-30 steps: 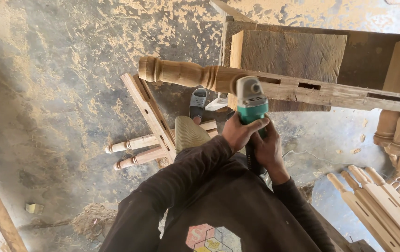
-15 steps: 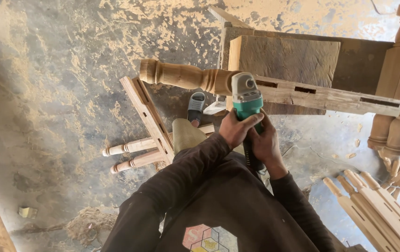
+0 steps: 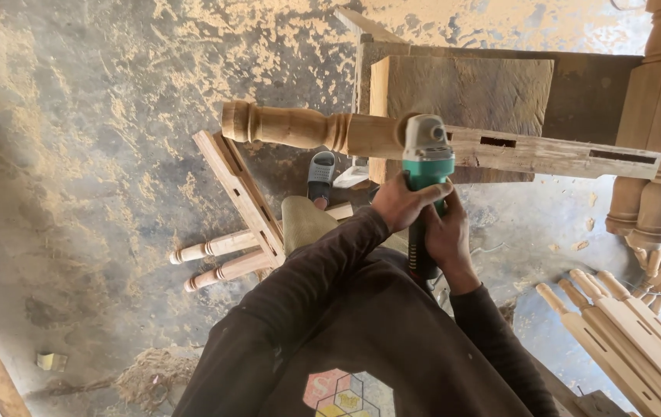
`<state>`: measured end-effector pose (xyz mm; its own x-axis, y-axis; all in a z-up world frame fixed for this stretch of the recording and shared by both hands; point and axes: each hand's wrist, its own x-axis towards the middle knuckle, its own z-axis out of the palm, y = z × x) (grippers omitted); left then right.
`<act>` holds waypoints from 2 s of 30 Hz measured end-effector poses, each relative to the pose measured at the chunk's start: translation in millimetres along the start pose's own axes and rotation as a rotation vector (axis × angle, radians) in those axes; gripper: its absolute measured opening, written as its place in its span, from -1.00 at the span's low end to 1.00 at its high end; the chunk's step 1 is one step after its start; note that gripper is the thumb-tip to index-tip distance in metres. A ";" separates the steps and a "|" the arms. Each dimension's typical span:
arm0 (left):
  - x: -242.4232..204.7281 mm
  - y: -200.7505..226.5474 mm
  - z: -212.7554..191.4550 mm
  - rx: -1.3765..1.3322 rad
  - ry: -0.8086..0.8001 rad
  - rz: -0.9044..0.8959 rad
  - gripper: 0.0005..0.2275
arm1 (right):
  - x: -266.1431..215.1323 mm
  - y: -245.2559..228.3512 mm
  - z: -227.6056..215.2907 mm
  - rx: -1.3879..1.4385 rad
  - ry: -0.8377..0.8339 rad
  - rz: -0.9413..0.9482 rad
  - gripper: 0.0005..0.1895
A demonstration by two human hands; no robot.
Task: Using an angle grinder to sand and shape turned wooden furniture legs in a workshop.
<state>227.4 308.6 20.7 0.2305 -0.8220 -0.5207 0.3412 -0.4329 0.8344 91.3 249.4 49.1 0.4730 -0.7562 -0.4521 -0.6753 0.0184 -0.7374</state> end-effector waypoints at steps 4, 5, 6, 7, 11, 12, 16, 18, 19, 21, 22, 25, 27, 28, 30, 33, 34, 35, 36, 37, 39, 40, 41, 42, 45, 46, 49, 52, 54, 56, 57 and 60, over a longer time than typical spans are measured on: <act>-11.2 -1.0 -3.0 0.002 0.011 -0.060 -0.38 | 1.0 -16.7 2.4 -0.042 -0.045 0.088 -0.45; -16.3 -3.3 -6.7 -0.033 0.083 -0.064 -0.39 | 3.2 -17.5 4.2 -0.054 -0.123 -0.004 -0.44; -20.6 -5.2 -9.5 -0.065 0.149 -0.067 -0.40 | 4.7 -17.8 5.0 -0.064 -0.194 -0.094 -0.42; -26.6 -6.4 -13.8 -0.054 0.140 -0.068 -0.40 | 5.5 -23.4 9.8 -0.055 -0.184 -0.090 -0.42; -39.8 -3.7 -22.1 -0.235 0.342 0.019 -0.43 | 8.2 -44.9 16.3 -0.021 -0.257 -0.207 -0.36; -41.7 -2.5 -22.2 -0.254 0.382 0.062 -0.45 | 8.3 -49.4 16.0 -0.024 -0.261 -0.210 -0.35; -35.5 1.9 -9.8 -0.207 0.372 -0.045 -0.45 | 8.4 -35.5 5.6 0.032 -0.240 -0.210 -0.32; -30.1 -1.6 -0.8 -0.231 0.328 -0.061 -0.44 | 9.3 -26.3 -1.9 0.028 -0.221 -0.149 -0.32; -28.5 0.4 1.1 -0.228 0.328 -0.063 -0.44 | 9.2 -24.9 -5.2 0.032 -0.221 -0.147 -0.32; -24.2 4.4 6.8 -0.207 0.263 -0.086 -0.45 | 8.9 -21.0 -13.6 -0.003 -0.191 -0.090 -0.31; -22.2 6.2 10.6 -0.203 0.259 -0.087 -0.45 | 8.9 -19.9 -17.1 0.001 -0.187 -0.088 -0.31; -14.5 12.8 23.8 -0.233 0.216 -0.081 -0.44 | 9.9 -10.7 -29.9 -0.022 -0.149 -0.059 -0.32; -9.5 17.8 32.9 -0.187 0.197 -0.101 -0.45 | 10.4 2.4 -38.7 0.005 -0.125 -0.123 -0.31; -4.4 15.7 38.4 -0.183 0.189 -0.101 -0.45 | 11.0 4.0 -43.9 0.008 -0.117 -0.120 -0.31; 5.0 11.2 48.4 -0.177 0.143 -0.092 -0.44 | 11.9 6.8 -53.2 -0.035 -0.080 -0.097 -0.32; 23.8 -5.5 65.4 -0.140 0.016 -0.080 -0.41 | 11.6 1.5 -69.1 -0.023 -0.109 0.100 -0.30; 28.3 -2.8 70.8 -0.138 0.013 -0.081 -0.41 | 12.0 8.5 -72.5 -0.021 -0.107 0.102 -0.30; 32.5 -0.3 75.7 -0.115 -0.031 -0.088 -0.41 | 12.3 15.3 -75.4 -0.005 -0.068 0.120 -0.32; 36.2 2.0 80.2 -0.092 -0.073 -0.095 -0.41 | 12.3 22.0 -77.8 0.011 -0.030 0.138 -0.33; 44.5 -1.0 85.9 -0.092 -0.074 -0.097 -0.41 | 12.8 25.7 -80.4 0.012 -0.030 0.140 -0.33; 58.8 -8.6 96.6 -0.060 -0.216 -0.077 -0.40 | 12.0 33.4 -83.9 0.044 0.067 0.233 -0.47; 60.5 -1.1 95.1 -0.062 -0.215 -0.080 -0.40 | 10.2 43.6 -79.7 0.043 0.065 0.236 -0.47; 61.9 6.2 93.0 0.065 -0.231 -0.057 -0.41 | 7.9 53.6 -75.0 0.183 0.126 0.173 -0.51; 65.5 14.5 91.5 0.192 -0.246 -0.028 -0.41 | 7.8 63.5 -71.7 0.322 0.188 0.103 -0.55; 60.1 9.2 83.4 0.206 -0.224 -0.054 -0.38 | 6.3 59.3 -62.5 0.355 0.181 0.114 -0.59; 55.1 13.1 77.3 0.205 -0.219 -0.057 -0.38 | 7.6 48.6 -60.8 0.354 0.175 0.114 -0.59; 39.0 15.3 59.7 0.209 -0.082 -0.150 -0.35 | 6.2 25.1 -50.6 0.188 0.100 0.124 -0.61; 32.0 11.3 42.4 0.060 0.001 -0.086 -0.36 | 10.5 16.4 -36.8 0.178 0.062 0.026 -0.56; 23.4 14.1 30.9 0.083 0.042 -0.082 -0.39 | 10.7 13.7 -27.4 0.218 0.016 0.043 -0.59; 14.3 12.5 20.1 0.050 0.057 -0.058 -0.41 | 9.6 8.8 -17.5 0.202 -0.004 -0.002 -0.57; 10.7 12.4 15.2 0.026 0.058 -0.034 -0.42 | 9.6 6.4 -13.3 0.193 -0.010 -0.041 -0.55; -1.6 15.7 -1.8 -0.036 0.114 -0.045 -0.41 | 11.3 -5.7 -0.8 0.110 -0.033 -0.032 -0.55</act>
<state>234.0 303.8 34.3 0.3156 -0.7539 -0.5762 0.3856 -0.4530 0.8038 100.0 240.1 48.6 0.5132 -0.7354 -0.4424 -0.5940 0.0677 -0.8016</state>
